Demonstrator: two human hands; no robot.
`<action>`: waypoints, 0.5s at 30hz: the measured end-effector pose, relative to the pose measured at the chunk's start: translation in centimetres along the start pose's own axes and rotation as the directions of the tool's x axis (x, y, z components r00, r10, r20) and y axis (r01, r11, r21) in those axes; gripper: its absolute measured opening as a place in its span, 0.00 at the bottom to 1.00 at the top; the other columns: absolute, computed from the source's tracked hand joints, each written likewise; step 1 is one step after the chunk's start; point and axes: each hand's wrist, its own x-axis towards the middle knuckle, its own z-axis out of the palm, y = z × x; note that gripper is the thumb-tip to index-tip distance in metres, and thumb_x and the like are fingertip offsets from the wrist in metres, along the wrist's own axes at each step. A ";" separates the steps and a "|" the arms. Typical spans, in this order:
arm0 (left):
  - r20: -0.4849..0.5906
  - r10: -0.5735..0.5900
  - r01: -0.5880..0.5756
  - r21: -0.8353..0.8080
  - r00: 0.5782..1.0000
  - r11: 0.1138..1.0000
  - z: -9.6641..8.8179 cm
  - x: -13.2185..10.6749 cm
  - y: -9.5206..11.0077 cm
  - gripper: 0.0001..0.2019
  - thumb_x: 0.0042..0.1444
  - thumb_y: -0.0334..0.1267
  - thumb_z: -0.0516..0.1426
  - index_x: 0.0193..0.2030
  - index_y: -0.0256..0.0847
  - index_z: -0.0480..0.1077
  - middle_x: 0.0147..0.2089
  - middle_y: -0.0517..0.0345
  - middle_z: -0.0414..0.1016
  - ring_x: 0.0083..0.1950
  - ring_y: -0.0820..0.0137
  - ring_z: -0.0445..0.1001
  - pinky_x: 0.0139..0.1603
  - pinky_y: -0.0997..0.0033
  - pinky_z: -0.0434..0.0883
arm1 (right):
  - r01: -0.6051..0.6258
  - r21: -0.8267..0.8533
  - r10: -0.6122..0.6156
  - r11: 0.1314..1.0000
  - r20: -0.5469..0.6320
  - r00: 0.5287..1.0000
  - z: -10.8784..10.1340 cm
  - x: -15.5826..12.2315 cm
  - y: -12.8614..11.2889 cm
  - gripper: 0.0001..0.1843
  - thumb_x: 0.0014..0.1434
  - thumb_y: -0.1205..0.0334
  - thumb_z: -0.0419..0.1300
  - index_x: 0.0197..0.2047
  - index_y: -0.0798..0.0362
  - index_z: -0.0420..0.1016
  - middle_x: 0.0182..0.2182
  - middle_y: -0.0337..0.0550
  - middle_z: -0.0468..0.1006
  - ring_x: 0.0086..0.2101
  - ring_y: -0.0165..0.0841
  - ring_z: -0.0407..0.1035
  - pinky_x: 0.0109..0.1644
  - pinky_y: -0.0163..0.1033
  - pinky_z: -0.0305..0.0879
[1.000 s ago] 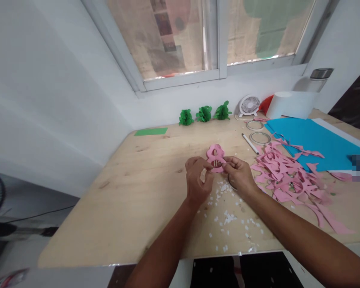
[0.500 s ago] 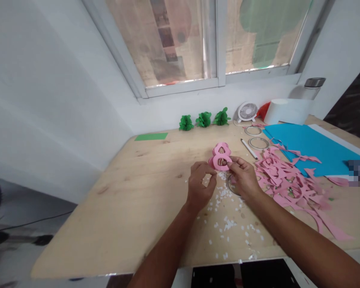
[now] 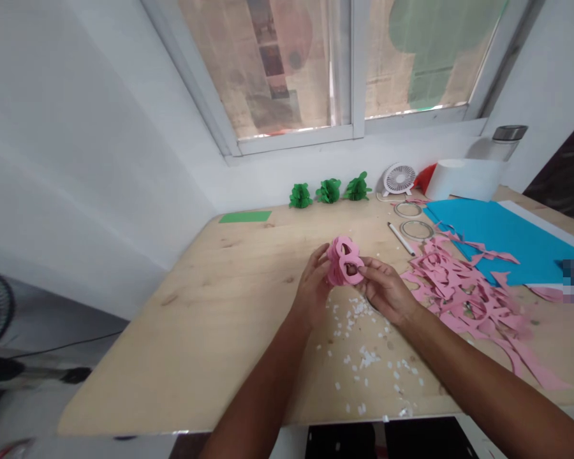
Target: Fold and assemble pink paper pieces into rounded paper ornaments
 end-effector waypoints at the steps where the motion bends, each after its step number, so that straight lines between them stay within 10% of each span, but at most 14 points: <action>1: 0.036 -0.025 0.026 -0.023 0.999 0.999 0.2 -0.2 0.1 0.23 0.50 0.45 0.58 0.53 0.43 0.65 0.54 0.48 0.71 0.52 0.59 0.72 0.46 0.60 0.71 | -0.013 -0.010 0.013 1.000 0.013 1.000 0.0 0.0 0.1 0.11 0.45 0.60 0.67 0.34 0.52 0.77 0.30 0.40 0.78 0.28 0.28 0.70 0.33 0.33 0.65; 15: 0.013 0.007 -0.007 0.036 1.000 0.999 -0.6 0.4 -1.6 0.26 0.41 0.36 0.64 0.50 0.43 0.67 0.49 0.53 0.73 0.50 0.63 0.71 0.49 0.64 0.68 | -0.008 -0.173 0.005 0.985 -0.017 1.000 0.1 -0.1 0.9 0.12 0.46 0.56 0.67 0.33 0.54 0.76 0.26 0.38 0.77 0.26 0.27 0.68 0.31 0.32 0.62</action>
